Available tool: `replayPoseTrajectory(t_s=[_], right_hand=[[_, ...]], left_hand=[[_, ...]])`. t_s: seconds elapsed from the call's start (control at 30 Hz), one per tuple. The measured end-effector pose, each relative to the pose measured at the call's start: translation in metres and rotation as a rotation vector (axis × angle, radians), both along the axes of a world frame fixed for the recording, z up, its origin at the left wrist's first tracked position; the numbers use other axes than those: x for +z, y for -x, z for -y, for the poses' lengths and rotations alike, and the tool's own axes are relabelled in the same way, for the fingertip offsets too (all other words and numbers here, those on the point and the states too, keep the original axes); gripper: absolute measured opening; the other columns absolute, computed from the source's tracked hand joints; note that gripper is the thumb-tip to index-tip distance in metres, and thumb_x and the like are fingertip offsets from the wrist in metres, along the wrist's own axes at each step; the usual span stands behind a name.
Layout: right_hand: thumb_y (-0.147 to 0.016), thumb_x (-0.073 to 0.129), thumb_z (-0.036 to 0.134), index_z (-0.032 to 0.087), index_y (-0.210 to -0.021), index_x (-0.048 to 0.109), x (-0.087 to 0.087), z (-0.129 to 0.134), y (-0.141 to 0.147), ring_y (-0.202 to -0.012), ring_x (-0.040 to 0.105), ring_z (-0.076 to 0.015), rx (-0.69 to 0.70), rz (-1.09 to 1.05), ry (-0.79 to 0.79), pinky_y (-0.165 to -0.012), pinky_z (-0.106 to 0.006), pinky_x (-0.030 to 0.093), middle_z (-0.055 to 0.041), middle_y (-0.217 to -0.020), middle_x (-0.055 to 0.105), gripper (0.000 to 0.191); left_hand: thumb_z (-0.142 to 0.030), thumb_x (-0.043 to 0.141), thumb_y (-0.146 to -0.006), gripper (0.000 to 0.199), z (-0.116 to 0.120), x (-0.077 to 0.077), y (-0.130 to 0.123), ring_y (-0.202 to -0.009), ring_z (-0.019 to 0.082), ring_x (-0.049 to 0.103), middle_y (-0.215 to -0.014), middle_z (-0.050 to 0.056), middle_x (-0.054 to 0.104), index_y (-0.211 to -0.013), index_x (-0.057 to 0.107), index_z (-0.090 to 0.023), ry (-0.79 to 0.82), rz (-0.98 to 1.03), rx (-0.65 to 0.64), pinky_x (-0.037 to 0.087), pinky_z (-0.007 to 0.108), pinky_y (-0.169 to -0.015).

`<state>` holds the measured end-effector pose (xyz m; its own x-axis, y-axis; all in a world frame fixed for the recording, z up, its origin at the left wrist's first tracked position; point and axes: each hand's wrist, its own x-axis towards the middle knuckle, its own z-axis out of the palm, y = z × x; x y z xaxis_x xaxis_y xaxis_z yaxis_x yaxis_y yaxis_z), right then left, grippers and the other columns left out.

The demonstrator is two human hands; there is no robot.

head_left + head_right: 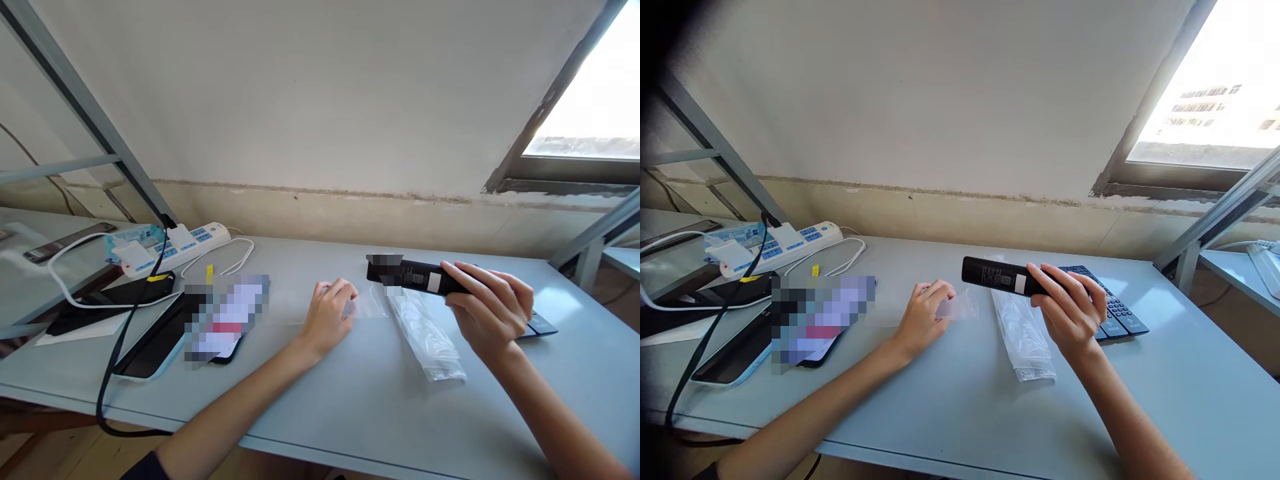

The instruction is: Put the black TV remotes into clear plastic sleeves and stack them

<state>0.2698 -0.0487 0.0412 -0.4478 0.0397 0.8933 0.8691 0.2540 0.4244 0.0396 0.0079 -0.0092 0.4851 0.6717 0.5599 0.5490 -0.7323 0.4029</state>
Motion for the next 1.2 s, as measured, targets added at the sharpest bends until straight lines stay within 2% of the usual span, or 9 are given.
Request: replayPoseTrajectory(t_s=[0.1, 0.23, 0.4, 0.47, 0.57, 0.67, 0.77, 0.97, 1.2], right_hand=[[-0.080, 0.054, 0.007, 0.022, -0.056, 0.045, -0.006, 0.000, -0.006, -0.083, 0.068, -0.0166, -0.061, -0.042, 0.043, -0.072, -0.033, 0.044, 0.0068, -0.084, 0.072, 0.030], [-0.084, 0.047, 0.020, 0.024, -0.048, 0.044, -0.013, 0.001, -0.013, -0.084, 0.067, -0.0212, -0.199, -0.194, 0.277, -0.073, -0.040, 0.043, 0.0058, -0.080, 0.072, 0.036], [-0.085, 0.050, 0.018, 0.025, -0.052, 0.051, -0.013, -0.001, -0.014, -0.085, 0.067, -0.0197, -0.037, -0.187, 0.311, -0.074, -0.039, 0.044, 0.0078, -0.083, 0.072, 0.034], [-0.086, 0.048, 0.022, 0.025, -0.051, 0.051, -0.013, -0.004, -0.014, -0.081, 0.067, -0.0195, -0.026, -0.216, 0.380, -0.073, -0.039, 0.045, 0.0060, -0.082, 0.072, 0.035], [-0.086, 0.044, 0.027, 0.026, -0.052, 0.054, -0.014, -0.008, -0.013, -0.071, 0.067, -0.0180, -0.067, -0.302, 0.427, -0.069, -0.037, 0.047, 0.0020, -0.079, 0.072, 0.035], [-0.085, 0.049, 0.026, 0.025, -0.061, 0.058, -0.016, -0.009, -0.008, -0.066, 0.067, -0.0166, 0.017, -0.378, 0.387, -0.063, -0.033, 0.049, 0.0000, -0.077, 0.072, 0.026], [-0.084, 0.056, 0.028, 0.024, -0.069, 0.061, -0.018, -0.008, -0.001, -0.067, 0.068, -0.0172, 0.109, -0.417, 0.404, -0.060, -0.030, 0.051, -0.0007, -0.078, 0.072, 0.016], [-0.083, 0.062, 0.033, 0.025, -0.075, 0.066, -0.017, -0.004, 0.008, -0.071, 0.069, -0.0189, 0.190, -0.456, 0.437, -0.063, -0.032, 0.055, -0.0017, -0.082, 0.073, 0.012], [-0.070, 0.071, 0.050, 0.024, -0.077, 0.069, -0.010, -0.002, 0.020, -0.067, 0.067, -0.0209, 0.173, -0.810, 0.488, -0.065, -0.036, 0.056, -0.0027, -0.075, 0.071, 0.027]], left_hand=[[-0.011, 0.051, -0.073, 0.016, 0.005, 0.003, -0.002, -0.070, 0.015, 0.058, -0.084, -0.002, 0.064, -0.084, 0.049, -0.022, 0.087, -0.043, 0.008, 0.037, 0.033, -0.082], [-0.028, 0.062, -0.072, 0.029, 0.011, 0.006, -0.004, -0.077, 0.019, 0.060, -0.081, -0.002, 0.064, -0.099, 0.053, -0.022, 0.124, -0.080, -0.024, 0.036, 0.037, -0.085], [-0.025, 0.060, -0.079, 0.006, 0.002, 0.001, -0.002, -0.077, 0.018, 0.057, -0.083, 0.001, 0.063, -0.078, 0.062, -0.020, 0.038, -0.207, -0.074, 0.036, 0.038, -0.086], [-0.017, 0.057, -0.082, 0.011, -0.005, -0.001, 0.001, -0.076, 0.016, 0.056, -0.082, 0.001, 0.060, -0.073, 0.064, -0.019, 0.025, -0.247, -0.094, 0.036, 0.036, -0.086], [-0.007, 0.053, -0.083, 0.018, -0.013, -0.002, 0.005, -0.077, 0.015, 0.056, -0.086, 0.001, 0.059, -0.075, 0.065, -0.018, 0.016, -0.250, -0.085, 0.036, 0.036, -0.085], [-0.002, 0.051, -0.081, 0.021, -0.016, -0.001, 0.008, -0.078, 0.014, 0.056, -0.088, 0.001, 0.059, -0.076, 0.064, -0.018, 0.004, -0.238, -0.052, 0.036, 0.035, -0.085], [0.000, 0.053, -0.079, 0.021, -0.015, 0.001, 0.009, -0.080, 0.014, 0.057, -0.089, 0.001, 0.059, -0.078, 0.064, -0.018, -0.011, -0.230, -0.021, 0.036, 0.034, -0.085], [-0.002, 0.054, -0.080, 0.018, -0.014, 0.001, 0.009, -0.080, 0.014, 0.057, -0.090, 0.000, 0.060, -0.080, 0.062, -0.019, -0.050, -0.227, -0.008, 0.036, 0.033, -0.083], [-0.010, 0.057, -0.083, 0.010, -0.015, -0.003, 0.007, -0.078, 0.016, 0.059, -0.081, -0.001, 0.063, -0.082, 0.060, -0.019, -0.075, -0.256, -0.061, 0.037, 0.034, -0.082]])
